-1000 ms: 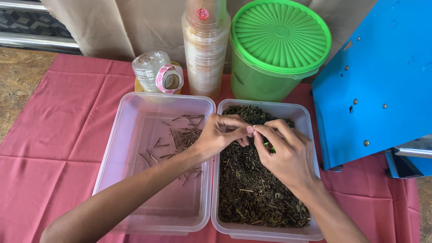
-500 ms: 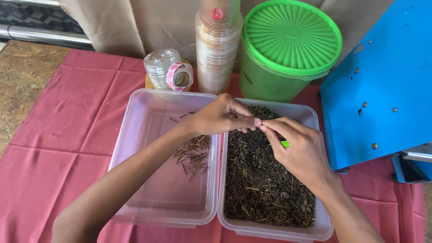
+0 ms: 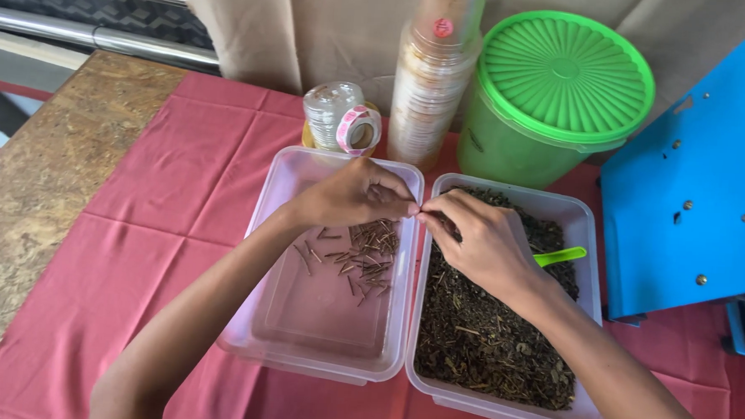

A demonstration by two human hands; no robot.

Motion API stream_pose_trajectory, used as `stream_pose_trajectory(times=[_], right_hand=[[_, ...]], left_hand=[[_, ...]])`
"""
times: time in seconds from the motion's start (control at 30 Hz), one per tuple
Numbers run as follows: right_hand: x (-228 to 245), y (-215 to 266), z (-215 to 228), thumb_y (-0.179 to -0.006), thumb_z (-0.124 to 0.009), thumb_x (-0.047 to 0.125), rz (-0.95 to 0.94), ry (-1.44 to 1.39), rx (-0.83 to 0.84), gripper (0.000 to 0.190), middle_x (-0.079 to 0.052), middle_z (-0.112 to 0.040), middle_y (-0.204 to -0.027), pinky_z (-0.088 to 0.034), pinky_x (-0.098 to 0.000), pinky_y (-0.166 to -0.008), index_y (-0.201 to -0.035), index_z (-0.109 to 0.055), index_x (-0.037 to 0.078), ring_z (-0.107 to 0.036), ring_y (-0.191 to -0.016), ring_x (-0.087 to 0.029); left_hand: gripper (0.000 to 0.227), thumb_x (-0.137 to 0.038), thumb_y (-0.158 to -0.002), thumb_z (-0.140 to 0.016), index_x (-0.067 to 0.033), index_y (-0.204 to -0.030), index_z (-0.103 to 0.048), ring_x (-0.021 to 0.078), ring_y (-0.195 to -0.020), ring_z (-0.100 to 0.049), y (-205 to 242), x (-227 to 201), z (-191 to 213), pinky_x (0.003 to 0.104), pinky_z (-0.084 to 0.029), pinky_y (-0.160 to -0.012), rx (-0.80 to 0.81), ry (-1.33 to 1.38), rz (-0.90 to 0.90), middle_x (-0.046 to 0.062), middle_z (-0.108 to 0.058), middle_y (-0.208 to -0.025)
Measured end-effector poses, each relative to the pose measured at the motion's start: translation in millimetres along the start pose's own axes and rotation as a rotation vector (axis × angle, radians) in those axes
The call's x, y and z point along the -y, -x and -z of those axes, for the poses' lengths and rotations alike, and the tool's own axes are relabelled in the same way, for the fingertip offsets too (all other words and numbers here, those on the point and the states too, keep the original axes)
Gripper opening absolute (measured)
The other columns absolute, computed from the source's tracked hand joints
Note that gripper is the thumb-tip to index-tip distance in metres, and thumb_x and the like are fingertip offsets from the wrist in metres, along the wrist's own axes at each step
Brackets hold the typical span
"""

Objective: Sorting tea leaves by manually removing stems and sifting with a spoon.

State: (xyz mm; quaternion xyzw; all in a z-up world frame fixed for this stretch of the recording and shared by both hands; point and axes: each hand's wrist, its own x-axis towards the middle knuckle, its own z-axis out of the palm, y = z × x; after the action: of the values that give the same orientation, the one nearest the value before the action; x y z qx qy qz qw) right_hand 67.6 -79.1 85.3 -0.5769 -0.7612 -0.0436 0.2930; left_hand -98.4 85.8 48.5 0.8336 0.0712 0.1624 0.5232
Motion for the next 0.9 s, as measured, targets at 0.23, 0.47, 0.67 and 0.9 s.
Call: stream_pose_trajectory(times=[0.23,0.47,0.67,0.9], right_hand=[[1,-7,-35,-0.096,-0.067,0.016,0.093,0.006,0.112,0.006,-0.002,-0.071,-0.091,-0.055,-0.0334,-0.048,-0.101,-0.068,0.016,-0.072,-0.066,-0.024],[-8,1,-63,-0.097,-0.066,0.015,0.107,-0.013,0.314,0.012,-0.007,-0.074,-0.093,-0.053,-0.0233,-0.054,-0.103,-0.074,0.011,-0.069,-0.065,-0.015],[3,1,-48,-0.096,-0.067,0.020,0.101,-0.086,0.370,0.019,-0.013,-0.074,-0.099,-0.059,-0.0308,-0.073,-0.106,-0.075,0.006,-0.074,-0.088,-0.024],[-4,7,-43,-0.094,-0.070,0.016,0.139,-0.135,0.400,0.014,-0.011,-0.075,-0.101,-0.056,-0.0370,-0.092,-0.100,-0.077,0.005,-0.073,-0.105,-0.026]], left_hand=[[0.019,-0.019,-0.090,-0.073,-0.0049,-0.103,-0.076,0.0210,-0.084,-0.075,38,-3,6,0.037,-0.062,-0.078,-0.024,-0.086,0.109,0.013,-0.078,-0.086],[0.022,-0.020,-0.087,-0.074,-0.0113,-0.107,-0.077,0.0296,-0.089,-0.078,57,30,-3,0.042,-0.064,-0.081,0.033,-0.275,0.139,0.012,-0.079,-0.094],[0.025,-0.029,-0.088,-0.070,-0.0191,-0.110,-0.075,0.0293,-0.097,-0.077,62,22,-8,0.047,-0.062,-0.085,0.109,-0.389,0.185,0.006,-0.079,-0.101],[0.011,-0.021,-0.089,-0.070,-0.0145,-0.096,-0.075,0.0303,-0.084,-0.078,63,9,-11,0.045,-0.062,-0.073,0.001,-0.361,0.005,0.007,-0.079,-0.088]])
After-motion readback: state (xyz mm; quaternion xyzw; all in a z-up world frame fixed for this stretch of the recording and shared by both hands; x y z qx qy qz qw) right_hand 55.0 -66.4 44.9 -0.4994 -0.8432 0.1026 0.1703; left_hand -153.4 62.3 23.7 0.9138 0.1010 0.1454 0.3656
